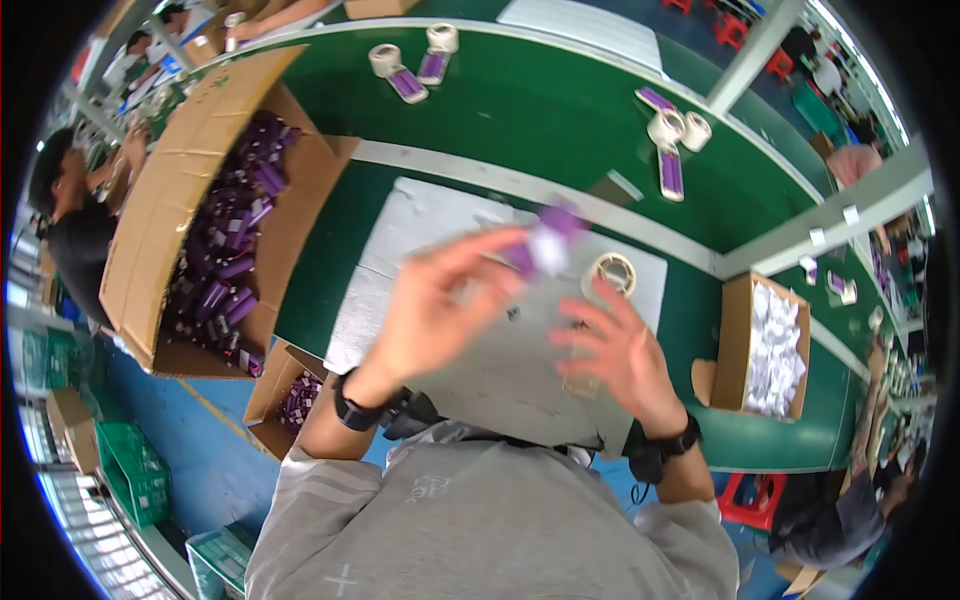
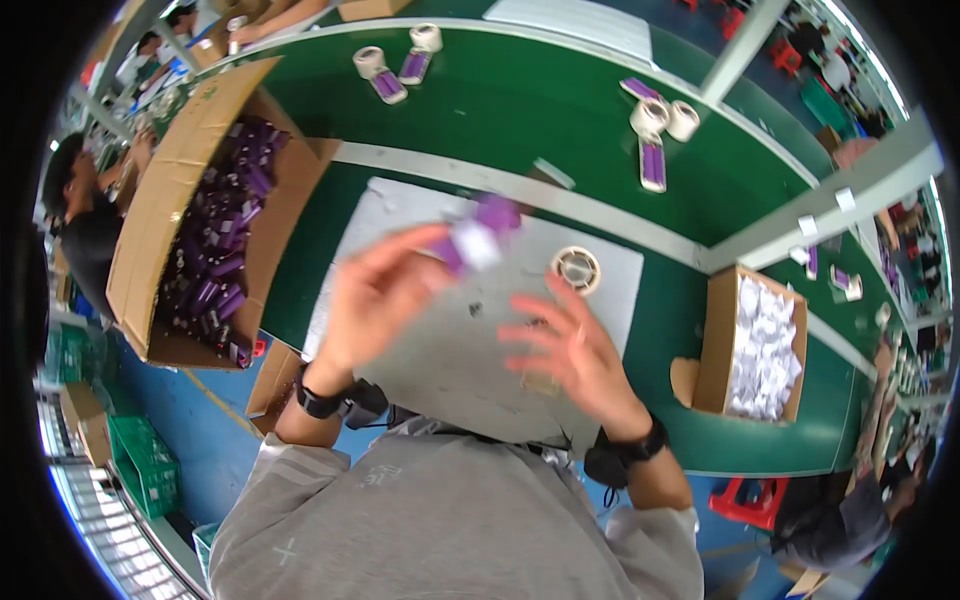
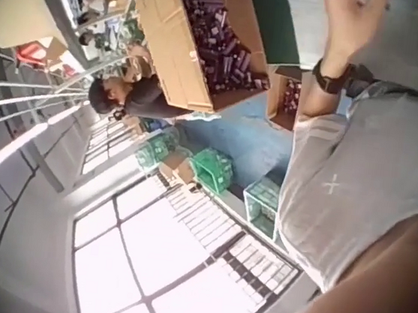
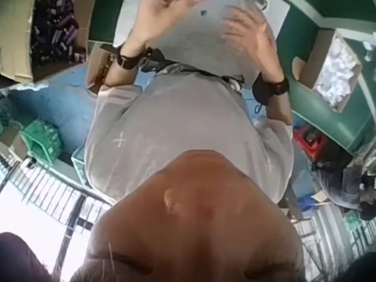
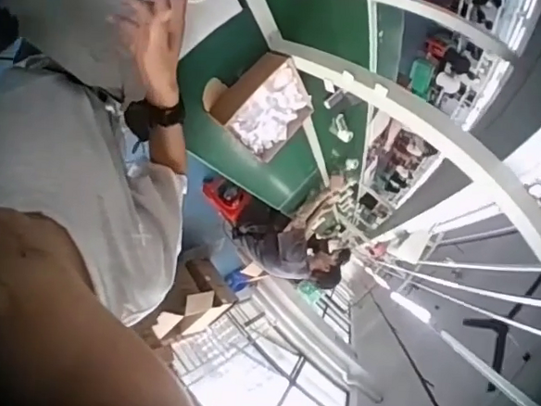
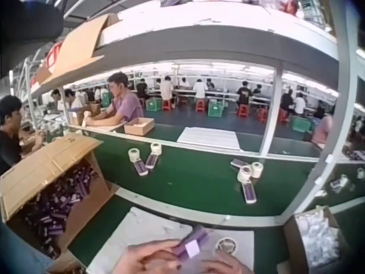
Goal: The person reaches into a cardboard box for a battery pack, connects its wires to a circuit board inside a plastic fan housing, and presses the battery pack into the handle. They then place the assembled fan onto the conveyor belt and reach back into the box for another battery pack.
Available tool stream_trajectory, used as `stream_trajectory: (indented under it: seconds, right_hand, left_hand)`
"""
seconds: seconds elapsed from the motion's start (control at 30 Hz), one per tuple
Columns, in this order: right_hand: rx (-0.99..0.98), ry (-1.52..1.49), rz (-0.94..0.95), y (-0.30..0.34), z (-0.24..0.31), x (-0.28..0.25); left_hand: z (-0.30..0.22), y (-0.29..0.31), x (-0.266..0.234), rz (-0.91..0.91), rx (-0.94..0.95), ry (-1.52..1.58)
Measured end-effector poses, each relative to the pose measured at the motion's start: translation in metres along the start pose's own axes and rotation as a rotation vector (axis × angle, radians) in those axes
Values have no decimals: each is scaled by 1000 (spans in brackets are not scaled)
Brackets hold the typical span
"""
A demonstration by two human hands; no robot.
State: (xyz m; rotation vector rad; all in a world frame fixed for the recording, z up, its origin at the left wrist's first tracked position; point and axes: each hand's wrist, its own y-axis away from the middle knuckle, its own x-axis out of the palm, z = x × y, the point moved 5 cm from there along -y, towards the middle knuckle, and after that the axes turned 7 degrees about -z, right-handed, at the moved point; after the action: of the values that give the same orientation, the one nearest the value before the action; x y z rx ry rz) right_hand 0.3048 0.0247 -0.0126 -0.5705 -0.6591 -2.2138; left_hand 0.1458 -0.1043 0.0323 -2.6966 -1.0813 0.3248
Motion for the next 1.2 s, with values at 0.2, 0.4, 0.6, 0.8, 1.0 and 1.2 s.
stream_trajectory:
  seconds: [0.2, 0.4, 0.6, 0.8, 1.0, 1.2]
  right_hand:
    - [-61, 475, -208, -43, 19, -72]
    - [-202, 856, -155, -59, 5, -77]
    - [-753, 1040, -93, -54, 14, -56]
    - [-987, 1207, 67, -48, 9, -39]
    - [-899, 1239, 79, -49, 3, -44]
    - [-834, 1237, 67, -48, 5, -43]
  left_hand:
    - [29, -1, 76, 302, 242, -347]
    - [71, -23, 106, 524, 27, -245]
    - [103, -36, 94, 545, -184, -38]
    - [92, -35, 91, 568, -26, -117]
    - [85, -32, 91, 477, 58, -101]
    - [96, -30, 88, 461, -198, -69]
